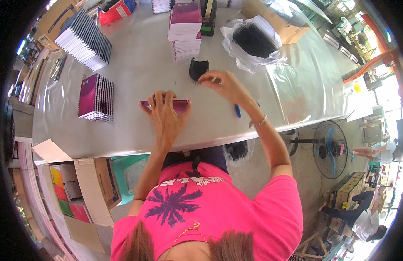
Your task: The person threads a metal spiral coil through the punched holes of a notebook, trims the excess coil using pliers, and places the finished notebook into a stack.
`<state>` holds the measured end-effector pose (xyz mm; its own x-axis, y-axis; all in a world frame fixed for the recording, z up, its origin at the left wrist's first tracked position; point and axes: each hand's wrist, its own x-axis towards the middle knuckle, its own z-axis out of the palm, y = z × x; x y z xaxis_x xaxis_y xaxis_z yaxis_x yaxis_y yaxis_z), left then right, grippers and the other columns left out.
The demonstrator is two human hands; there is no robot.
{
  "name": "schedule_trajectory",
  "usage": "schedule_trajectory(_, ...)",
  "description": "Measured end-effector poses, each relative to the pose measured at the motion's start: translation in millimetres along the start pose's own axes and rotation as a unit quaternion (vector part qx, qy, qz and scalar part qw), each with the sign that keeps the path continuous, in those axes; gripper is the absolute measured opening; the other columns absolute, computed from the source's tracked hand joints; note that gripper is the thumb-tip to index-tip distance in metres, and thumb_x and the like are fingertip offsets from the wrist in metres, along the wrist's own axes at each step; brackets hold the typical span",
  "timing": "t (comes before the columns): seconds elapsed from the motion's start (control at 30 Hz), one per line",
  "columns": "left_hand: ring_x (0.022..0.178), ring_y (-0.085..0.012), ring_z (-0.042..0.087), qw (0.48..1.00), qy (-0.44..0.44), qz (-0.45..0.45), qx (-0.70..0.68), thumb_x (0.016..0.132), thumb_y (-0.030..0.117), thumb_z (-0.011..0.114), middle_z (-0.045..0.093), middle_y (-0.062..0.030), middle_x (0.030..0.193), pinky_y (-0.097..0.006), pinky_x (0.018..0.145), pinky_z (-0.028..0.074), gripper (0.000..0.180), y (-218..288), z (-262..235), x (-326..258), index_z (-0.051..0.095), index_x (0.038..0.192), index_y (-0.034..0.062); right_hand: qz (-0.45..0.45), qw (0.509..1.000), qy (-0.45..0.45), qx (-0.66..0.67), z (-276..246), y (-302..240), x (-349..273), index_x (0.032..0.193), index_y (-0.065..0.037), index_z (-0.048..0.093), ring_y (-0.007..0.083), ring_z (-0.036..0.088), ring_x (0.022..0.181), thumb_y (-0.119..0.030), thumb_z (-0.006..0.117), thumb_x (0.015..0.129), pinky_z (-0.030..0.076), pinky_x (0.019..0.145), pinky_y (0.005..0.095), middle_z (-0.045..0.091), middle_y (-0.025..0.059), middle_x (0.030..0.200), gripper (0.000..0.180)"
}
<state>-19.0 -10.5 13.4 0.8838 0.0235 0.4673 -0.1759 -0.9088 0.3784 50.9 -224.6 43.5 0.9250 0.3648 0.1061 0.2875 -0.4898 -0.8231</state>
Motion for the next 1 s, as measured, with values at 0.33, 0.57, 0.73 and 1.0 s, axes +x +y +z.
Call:
schedule_trajectory(0.33,0.107,-0.0273,0.048,1.0,0.005,0.003,-0.028,0.068,0.039,0.079,0.051,-0.0046,0.098,-0.066,0.101,0.024,0.038,-2.9,1.9,2.8,0.063,0.091,0.0128,0.026,0.997,-0.023,0.065,29.5,-17.3,-22.7,0.109,0.0,0.069,0.0124,0.062,0.088,-0.011,0.067,0.091,0.05,0.081,0.029,0.07,0.0067,0.102,0.021)
schedule_trajectory(0.57,0.103,-0.0269,0.048,0.999,0.025,0.014,-0.024,0.067,0.039,0.079,0.051,-0.0036,0.098,-0.062,0.098,0.027,0.038,-2.3,2.9,3.1,0.063,0.09,0.0138,0.02,0.998,-0.01,0.065,35.1,-26.6,-30.8,0.106,0.002,0.068,0.0162,0.062,0.088,-0.009,0.065,0.09,0.048,0.081,0.03,0.068,0.0082,0.1,0.019)
schedule_trajectory(0.73,0.101,-0.0267,0.049,1.0,0.016,0.007,-0.01,0.069,0.042,0.078,0.051,-0.0036,0.098,-0.062,0.098,0.026,0.039,-3.7,4.8,3.5,0.062,0.091,0.0139,-0.021,0.999,0.032,0.023,42.3,-30.4,-32.4,0.104,0.002,0.067,0.0205,0.061,0.083,-0.009,0.061,0.092,0.047,0.077,0.032,0.067,0.0122,0.093,0.018)
schedule_trajectory(1.0,0.101,-0.0257,0.049,1.0,-0.005,0.015,-0.011,0.072,0.045,0.077,0.051,-0.0027,0.099,-0.063,0.098,0.025,0.041,-4.5,2.3,4.8,0.06,0.095,0.0153,0.035,0.996,0.041,0.066,51.4,-23.3,-34.9,0.104,0.0,0.065,0.0157,0.054,0.077,-0.012,0.058,0.097,0.046,0.072,0.0296,0.062,0.0072,0.084,0.016)
